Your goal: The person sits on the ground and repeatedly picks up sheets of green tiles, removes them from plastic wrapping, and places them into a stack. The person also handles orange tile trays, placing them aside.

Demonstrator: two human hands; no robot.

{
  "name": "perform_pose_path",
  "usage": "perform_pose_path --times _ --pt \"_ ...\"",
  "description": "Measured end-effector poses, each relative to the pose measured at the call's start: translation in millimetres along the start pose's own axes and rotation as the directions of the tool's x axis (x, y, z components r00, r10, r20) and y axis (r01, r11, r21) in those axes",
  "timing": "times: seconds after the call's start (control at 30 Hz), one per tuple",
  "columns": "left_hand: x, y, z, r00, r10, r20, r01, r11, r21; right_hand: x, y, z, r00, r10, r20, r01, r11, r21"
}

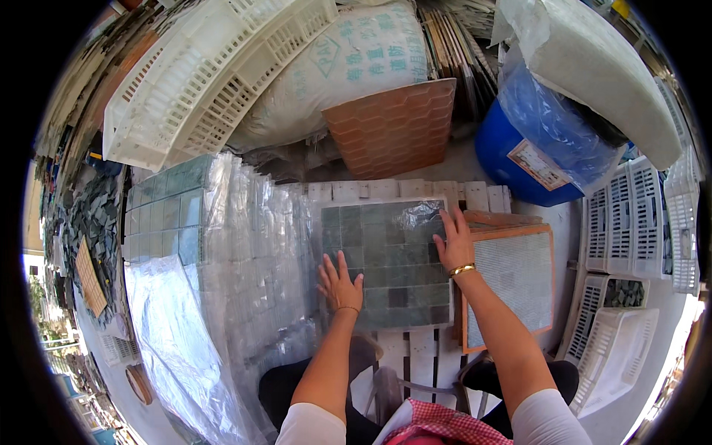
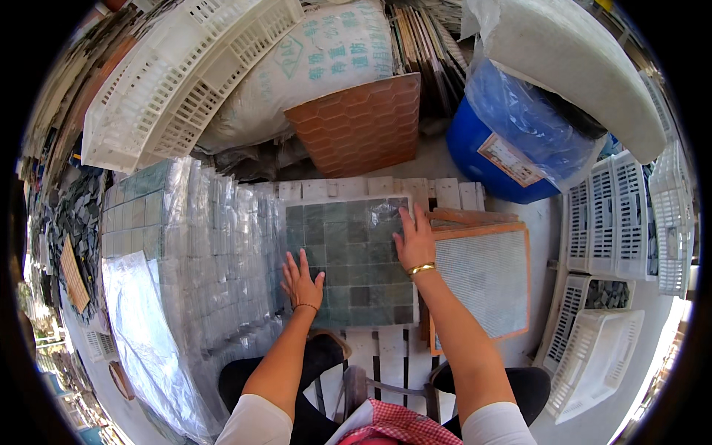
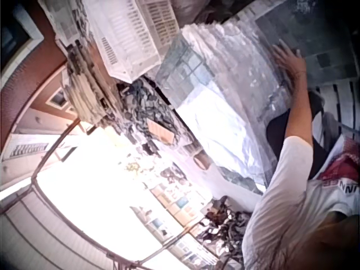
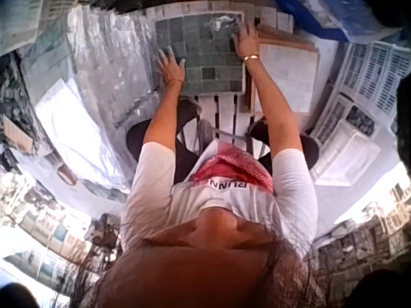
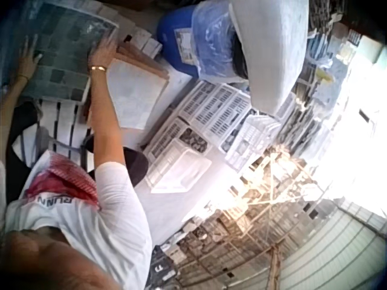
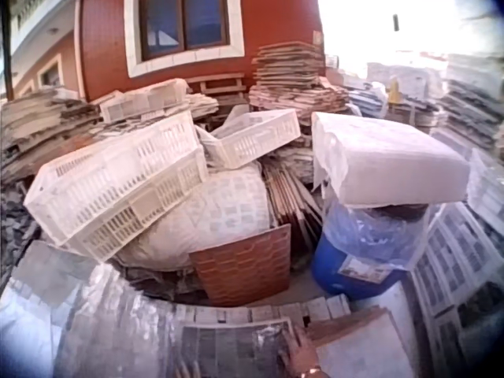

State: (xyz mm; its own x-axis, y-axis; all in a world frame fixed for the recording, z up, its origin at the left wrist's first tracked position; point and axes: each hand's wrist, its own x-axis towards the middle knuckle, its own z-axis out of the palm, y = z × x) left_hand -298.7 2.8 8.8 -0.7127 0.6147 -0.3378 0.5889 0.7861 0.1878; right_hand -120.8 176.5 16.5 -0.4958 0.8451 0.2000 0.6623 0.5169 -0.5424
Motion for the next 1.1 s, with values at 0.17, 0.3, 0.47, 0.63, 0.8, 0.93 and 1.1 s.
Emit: perform_pose_path --times 0.17,0.3,0.47,0.63,0.8,0.93,1.1 --pt "-4.8 -8.8 13.6 0.987 0.118 0.105 -0.125 0.990 0.068 -56.0 -17.6 9.2 0.882 -0.096 0.462 0.227 0.945 -0.235" --pt "3.9 -3.9 13.1 0.978 0.161 0.135 -0.173 0.982 0.077 -57.4 -5.1 8.5 0.884 0.029 0.467 0.128 0.945 -0.300" --pt "10.0 -7.2 19.8 0.978 0.181 0.103 -0.187 0.981 0.057 -49.2 7.4 8.1 0.910 0.098 0.403 0.033 0.951 -0.307" --pt "9.7 -8.0 17.7 0.975 0.200 0.098 -0.206 0.976 0.063 -70.4 58.1 -11.6 0.942 0.310 0.125 -0.307 0.951 -0.045" --pt "6.3 -2.5 16.6 0.976 0.203 0.072 -0.209 0.975 0.079 -142.6 155.4 -64.0 0.800 0.573 -0.180 -0.599 0.783 -0.168" --pt "2.8 1.6 4.6 0.979 0.198 -0.046 -0.197 0.980 0.019 -188.5 201.1 -110.8 0.374 0.892 -0.255 -0.926 0.343 -0.159" --pt "-5.7 38.8 -49.1 0.892 0.445 -0.084 -0.453 0.880 -0.146 -212.6 228.9 -122.7 0.270 0.929 -0.253 -0.951 0.215 -0.223"
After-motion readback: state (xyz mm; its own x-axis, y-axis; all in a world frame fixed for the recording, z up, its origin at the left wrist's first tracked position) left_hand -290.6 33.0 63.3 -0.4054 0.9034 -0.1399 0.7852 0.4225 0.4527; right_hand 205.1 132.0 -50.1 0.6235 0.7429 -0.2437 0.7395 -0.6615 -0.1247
